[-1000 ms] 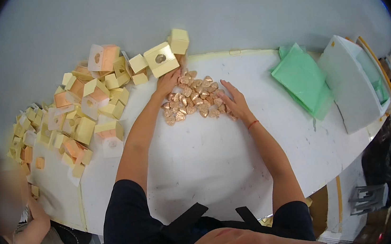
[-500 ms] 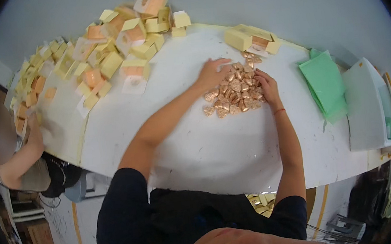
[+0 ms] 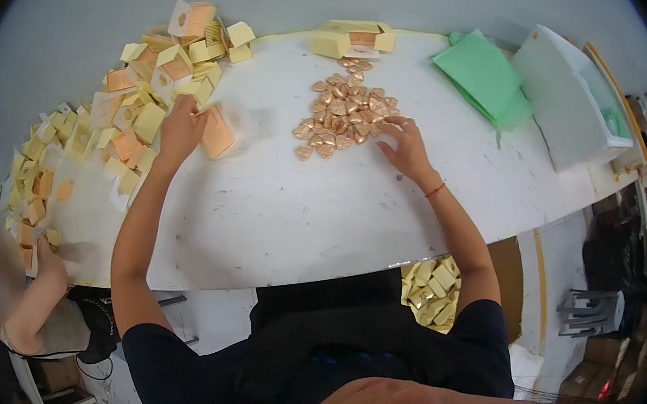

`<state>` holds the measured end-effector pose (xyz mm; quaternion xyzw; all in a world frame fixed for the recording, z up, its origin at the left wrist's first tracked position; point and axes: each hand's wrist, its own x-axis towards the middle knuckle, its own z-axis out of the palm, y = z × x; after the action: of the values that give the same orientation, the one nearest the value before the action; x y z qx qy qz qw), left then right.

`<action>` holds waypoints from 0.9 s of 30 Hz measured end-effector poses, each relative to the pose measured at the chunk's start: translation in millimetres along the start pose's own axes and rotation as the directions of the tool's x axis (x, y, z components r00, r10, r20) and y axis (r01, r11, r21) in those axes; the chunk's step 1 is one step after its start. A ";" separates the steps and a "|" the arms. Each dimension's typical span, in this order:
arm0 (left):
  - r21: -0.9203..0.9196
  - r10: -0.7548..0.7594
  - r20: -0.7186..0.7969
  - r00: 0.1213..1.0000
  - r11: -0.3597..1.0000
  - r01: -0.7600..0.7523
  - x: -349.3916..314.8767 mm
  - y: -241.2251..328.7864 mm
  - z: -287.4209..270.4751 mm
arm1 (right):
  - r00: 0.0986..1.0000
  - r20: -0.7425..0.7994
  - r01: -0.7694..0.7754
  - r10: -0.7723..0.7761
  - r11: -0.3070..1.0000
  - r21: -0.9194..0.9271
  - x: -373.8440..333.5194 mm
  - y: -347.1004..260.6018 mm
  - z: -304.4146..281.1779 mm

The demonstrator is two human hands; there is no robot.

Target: The person places gold-wrapped heart-shaped chocolates into small yellow boxes on a white table. They open each box, insert one or two chocolates, close the box, and set it aside. The process repeats continuously with a steady rhythm.

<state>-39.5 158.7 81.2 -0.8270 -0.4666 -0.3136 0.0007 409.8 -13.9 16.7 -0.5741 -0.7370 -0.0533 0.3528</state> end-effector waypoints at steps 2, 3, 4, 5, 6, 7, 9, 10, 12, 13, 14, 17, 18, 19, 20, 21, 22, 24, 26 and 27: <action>-0.257 -0.170 -0.043 0.984 0.954 0.154 -22.3 11.1 5.6 | 0.999 -0.027 0.027 -0.026 0.998 0.048 1.5 -12.0 3.2; -0.369 -0.238 -0.060 0.969 0.908 0.200 -46.3 14.7 15.1 | 0.999 -0.005 0.045 -0.045 0.995 0.088 6.1 -15.8 8.3; -0.474 -0.310 -0.073 0.948 0.847 0.240 -71.0 19.8 22.9 | 0.998 0.017 0.065 -0.068 0.989 0.131 11.1 -19.8 14.4; -0.470 -0.335 -0.074 0.939 0.843 0.264 -96.8 32.6 29.3 | 0.998 0.014 0.065 -0.067 0.991 0.114 16.6 -28.1 20.0; -0.464 -0.365 -0.073 0.928 0.836 0.293 -121.7 53.0 33.9 | 0.999 0.047 0.014 -0.018 0.996 0.084 18.5 -21.9 29.5; -0.383 -0.407 0.030 0.913 0.839 0.386 -140.3 76.3 33.2 | 0.996 0.083 -0.034 0.030 0.998 0.044 19.4 -6.7 38.4; -0.301 -0.503 0.211 0.838 0.782 0.545 -167.6 120.9 16.2 | 0.989 0.082 -0.127 0.122 0.990 0.056 16.6 0.2 43.1; -0.306 -0.537 0.290 0.792 0.732 0.608 -172.6 143.3 -3.1 | 0.983 0.041 -0.181 0.177 0.977 0.111 20.8 -8.4 35.3; -0.279 -0.493 0.301 0.816 0.773 0.570 -190.5 149.7 -22.0 | 0.975 -0.057 -0.196 0.213 0.956 0.218 18.4 -32.3 22.7; -0.246 -0.415 0.245 0.876 0.847 0.470 -200.0 146.2 -25.4 | 0.963 -0.029 -0.240 0.268 0.903 0.356 16.4 -56.9 14.4; -0.210 -0.321 0.195 0.927 0.909 0.359 -206.5 143.7 -26.8 | 0.947 0.003 -0.284 0.322 0.831 0.479 11.0 -87.6 4.5; -0.223 -0.140 0.100 0.985 0.962 0.159 -214.9 146.5 -8.9 | 0.991 0.100 -0.135 0.091 0.633 0.762 -21.5 -183.0 -12.9; -0.389 -0.217 0.125 0.968 0.887 0.249 -216.9 149.9 3.6 | 0.992 0.111 -0.053 -0.053 0.630 0.775 -25.4 -214.5 -16.5; -0.536 -0.290 0.159 0.944 0.777 0.329 -218.4 155.5 19.2 | 0.992 0.106 -0.033 -0.063 0.688 0.725 -25.2 -230.4 -2.9; -0.659 -0.356 0.203 0.912 0.639 0.396 -219.8 160.7 28.9 | 0.992 0.100 -0.010 -0.078 0.738 0.675 -22.5 -237.8 11.8; -0.637 -0.390 0.187 0.902 0.651 0.414 -220.7 169.8 31.3 | 0.982 0.167 -0.043 -0.084 0.766 0.641 -20.8 -234.9 21.4; -0.624 -0.372 0.154 0.915 0.682 0.382 -220.4 172.3 31.0 | 0.967 0.235 -0.070 -0.093 0.796 0.601 -18.5 -229.9 30.0; -0.593 -0.343 0.087 0.935 0.737 0.325 -223.3 174.9 30.8 | 0.935 0.334 -0.082 -0.118 0.845 0.529 -18.1 -222.3 39.4; -0.645 -0.347 0.107 0.932 0.689 0.331 -222.6 171.6 38.4 | 0.905 0.397 -0.056 -0.153 0.883 0.467 -20.1 -214.2 41.3; -0.633 -0.343 0.108 0.933 0.700 0.330 -220.4 172.3 36.3 | 0.912 0.373 -0.019 -0.167 0.894 0.448 -20.4 -213.3 40.8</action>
<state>31.3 -97.9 -12.2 -0.6747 -0.4741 -0.4561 -0.3347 204.4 -82.2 44.1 -0.4482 -0.8079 0.2210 0.3123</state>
